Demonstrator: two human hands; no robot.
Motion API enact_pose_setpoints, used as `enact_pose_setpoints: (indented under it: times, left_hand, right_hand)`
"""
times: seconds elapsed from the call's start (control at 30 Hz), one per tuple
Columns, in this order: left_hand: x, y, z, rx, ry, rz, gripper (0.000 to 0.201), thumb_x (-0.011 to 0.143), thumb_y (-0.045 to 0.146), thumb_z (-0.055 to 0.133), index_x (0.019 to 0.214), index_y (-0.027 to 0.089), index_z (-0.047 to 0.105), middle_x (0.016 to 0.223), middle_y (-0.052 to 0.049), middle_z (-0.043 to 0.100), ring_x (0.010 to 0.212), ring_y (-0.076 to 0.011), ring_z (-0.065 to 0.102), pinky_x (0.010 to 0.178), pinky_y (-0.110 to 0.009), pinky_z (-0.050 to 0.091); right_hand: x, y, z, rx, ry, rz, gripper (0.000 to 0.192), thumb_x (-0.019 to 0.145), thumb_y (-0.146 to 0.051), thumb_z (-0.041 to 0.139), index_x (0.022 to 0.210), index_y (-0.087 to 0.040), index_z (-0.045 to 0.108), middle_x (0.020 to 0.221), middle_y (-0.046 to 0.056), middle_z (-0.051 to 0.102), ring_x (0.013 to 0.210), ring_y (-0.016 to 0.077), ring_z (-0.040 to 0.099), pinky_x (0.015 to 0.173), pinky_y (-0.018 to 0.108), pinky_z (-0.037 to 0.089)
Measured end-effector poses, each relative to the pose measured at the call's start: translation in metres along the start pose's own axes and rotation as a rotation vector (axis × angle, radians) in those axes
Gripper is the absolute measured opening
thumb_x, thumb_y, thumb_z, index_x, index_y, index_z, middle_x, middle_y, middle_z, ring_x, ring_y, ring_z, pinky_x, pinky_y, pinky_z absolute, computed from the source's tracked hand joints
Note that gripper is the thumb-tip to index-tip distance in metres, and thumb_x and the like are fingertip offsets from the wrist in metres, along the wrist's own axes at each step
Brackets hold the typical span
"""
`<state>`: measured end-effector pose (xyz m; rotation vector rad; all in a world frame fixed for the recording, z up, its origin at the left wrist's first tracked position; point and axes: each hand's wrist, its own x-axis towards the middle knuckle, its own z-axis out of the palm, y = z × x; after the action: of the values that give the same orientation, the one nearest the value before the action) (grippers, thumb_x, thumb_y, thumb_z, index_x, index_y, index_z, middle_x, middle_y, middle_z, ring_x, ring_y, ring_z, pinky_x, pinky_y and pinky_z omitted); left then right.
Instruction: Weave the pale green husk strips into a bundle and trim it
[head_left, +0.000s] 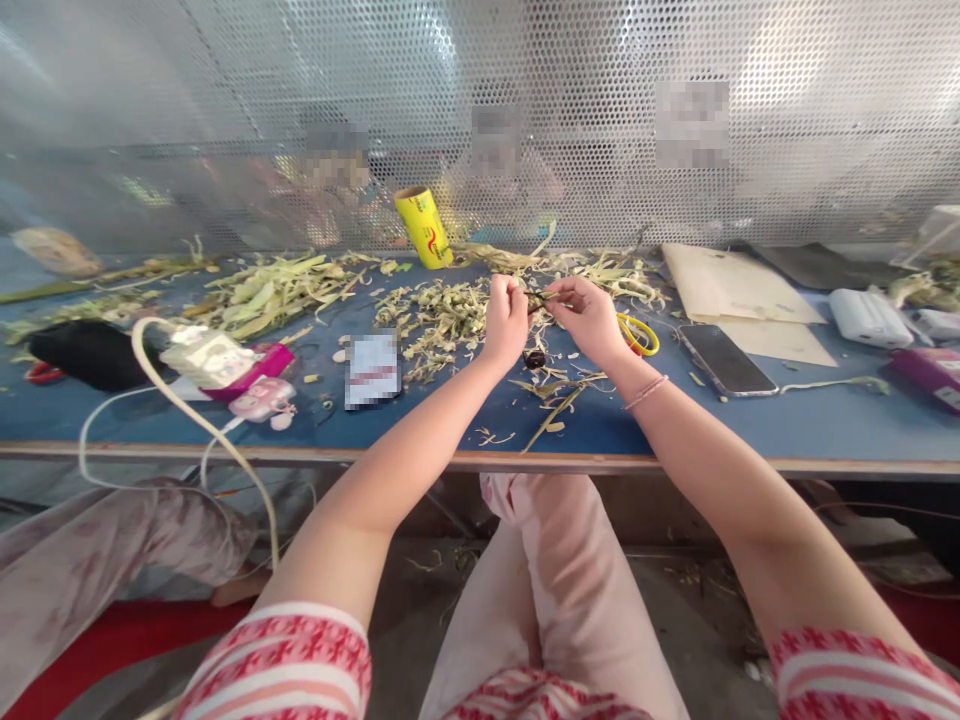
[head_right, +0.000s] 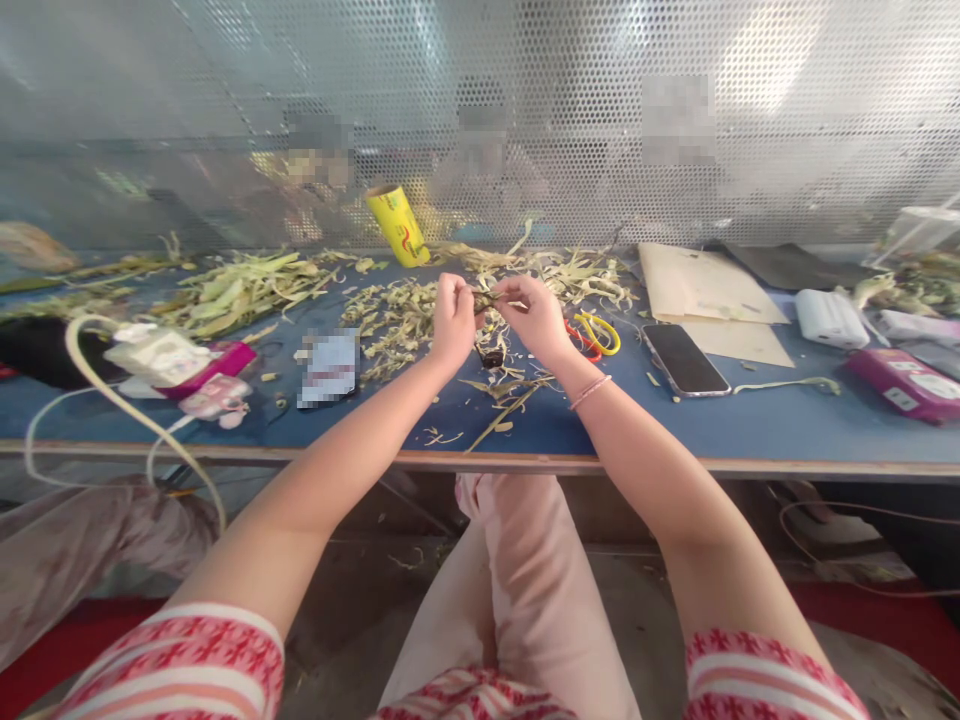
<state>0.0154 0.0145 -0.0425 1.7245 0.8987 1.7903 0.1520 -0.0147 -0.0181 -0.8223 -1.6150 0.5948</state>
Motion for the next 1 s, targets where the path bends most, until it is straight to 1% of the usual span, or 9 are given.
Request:
enact_pose_setpoints:
  times: [0.1, 0.2, 0.37, 0.5, 0.6, 0.67, 0.8, 0.9, 1.0]
  left_hand:
    - [0.0, 0.0, 0.001, -0.012, 0.003, -0.019, 0.029, 0.09, 0.052, 0.044, 0.088, 0.023, 0.04, 0.068, 0.003, 0.034, 0.055, -0.0078, 0.041, 0.053, -0.024, 0.038]
    - [0.001, -0.001, 0.001, -0.004, 0.022, -0.013, 0.028, 0.09, 0.05, 0.045, 0.087, 0.023, 0.038, 0.069, 0.003, 0.034, 0.056, -0.008, 0.04, 0.054, -0.024, 0.038]
    - [0.003, -0.002, 0.0, 0.026, 0.047, 0.039, 0.026, 0.092, 0.047, 0.043, 0.085, 0.024, 0.034, 0.072, 0.002, 0.034, 0.06, -0.0093, 0.04, 0.056, -0.025, 0.036]
    - [0.003, -0.001, -0.002, 0.072, 0.061, 0.092, 0.025, 0.092, 0.045, 0.044, 0.084, 0.024, 0.033, 0.072, 0.002, 0.033, 0.061, -0.0101, 0.039, 0.057, -0.026, 0.034]
    - [0.002, 0.003, -0.003, 0.114, 0.065, 0.122, 0.023, 0.092, 0.042, 0.044, 0.083, 0.024, 0.034, 0.071, 0.002, 0.034, 0.061, -0.0107, 0.039, 0.058, -0.027, 0.035]
    - [0.002, 0.006, -0.003, 0.138, 0.061, 0.139, 0.022, 0.092, 0.041, 0.043, 0.083, 0.024, 0.034, 0.07, 0.002, 0.034, 0.06, -0.0111, 0.039, 0.059, -0.028, 0.036]
    - [0.0, 0.012, -0.004, 0.175, 0.049, 0.202, 0.021, 0.092, 0.04, 0.045, 0.083, 0.024, 0.036, 0.07, 0.001, 0.038, 0.064, -0.0128, 0.042, 0.063, -0.03, 0.038]
    - [-0.002, 0.013, -0.005, 0.201, 0.027, 0.212, 0.017, 0.091, 0.036, 0.046, 0.084, 0.023, 0.038, 0.071, 0.0, 0.043, 0.066, -0.0133, 0.044, 0.065, -0.03, 0.039]
    - [-0.003, 0.013, -0.004, 0.222, -0.013, 0.2, 0.013, 0.092, 0.031, 0.046, 0.084, 0.023, 0.039, 0.07, 0.001, 0.044, 0.065, -0.0123, 0.045, 0.065, -0.029, 0.039]
  right_hand:
    - [-0.001, 0.0, 0.001, -0.02, 0.017, -0.011, 0.016, 0.073, -0.015, 0.059, 0.089, -0.019, 0.061, 0.09, 0.003, 0.064, 0.082, 0.0137, 0.062, 0.073, 0.029, 0.052]
    - [-0.001, 0.001, 0.003, -0.031, 0.026, -0.002, 0.02, 0.073, -0.014, 0.058, 0.092, -0.02, 0.061, 0.089, 0.003, 0.064, 0.083, 0.014, 0.062, 0.074, 0.029, 0.054]
    - [0.0, 0.0, 0.006, -0.015, 0.034, 0.028, 0.03, 0.071, -0.015, 0.06, 0.101, -0.021, 0.059, 0.091, 0.004, 0.063, 0.081, 0.0135, 0.061, 0.074, 0.029, 0.055]
    - [0.0, 0.001, 0.005, 0.001, 0.043, 0.043, 0.032, 0.071, -0.022, 0.064, 0.102, -0.022, 0.058, 0.095, 0.005, 0.063, 0.084, 0.0148, 0.062, 0.076, 0.031, 0.055]
    - [0.001, 0.002, 0.004, 0.104, 0.032, 0.109, 0.025, 0.074, -0.029, 0.064, 0.097, -0.022, 0.057, 0.094, 0.005, 0.063, 0.086, 0.0158, 0.062, 0.079, 0.033, 0.055]
    - [0.001, 0.001, 0.004, 0.199, 0.016, 0.185, 0.019, 0.079, -0.036, 0.061, 0.09, -0.021, 0.056, 0.088, 0.004, 0.064, 0.082, 0.0151, 0.062, 0.075, 0.032, 0.056]
    - [0.0, -0.004, 0.004, 0.259, -0.041, 0.29, 0.032, 0.08, -0.051, 0.06, 0.074, -0.02, 0.054, 0.072, 0.003, 0.062, 0.066, 0.013, 0.059, 0.063, 0.029, 0.054]
    - [-0.002, -0.009, 0.006, 0.171, -0.094, 0.271, 0.035, 0.071, -0.048, 0.07, 0.066, -0.02, 0.05, 0.061, 0.0, 0.057, 0.059, 0.012, 0.055, 0.06, 0.028, 0.052]
    - [-0.004, -0.012, 0.007, 0.126, -0.097, 0.227, 0.035, 0.07, -0.04, 0.072, 0.061, -0.021, 0.044, 0.055, -0.003, 0.051, 0.058, 0.0117, 0.054, 0.059, 0.028, 0.052]
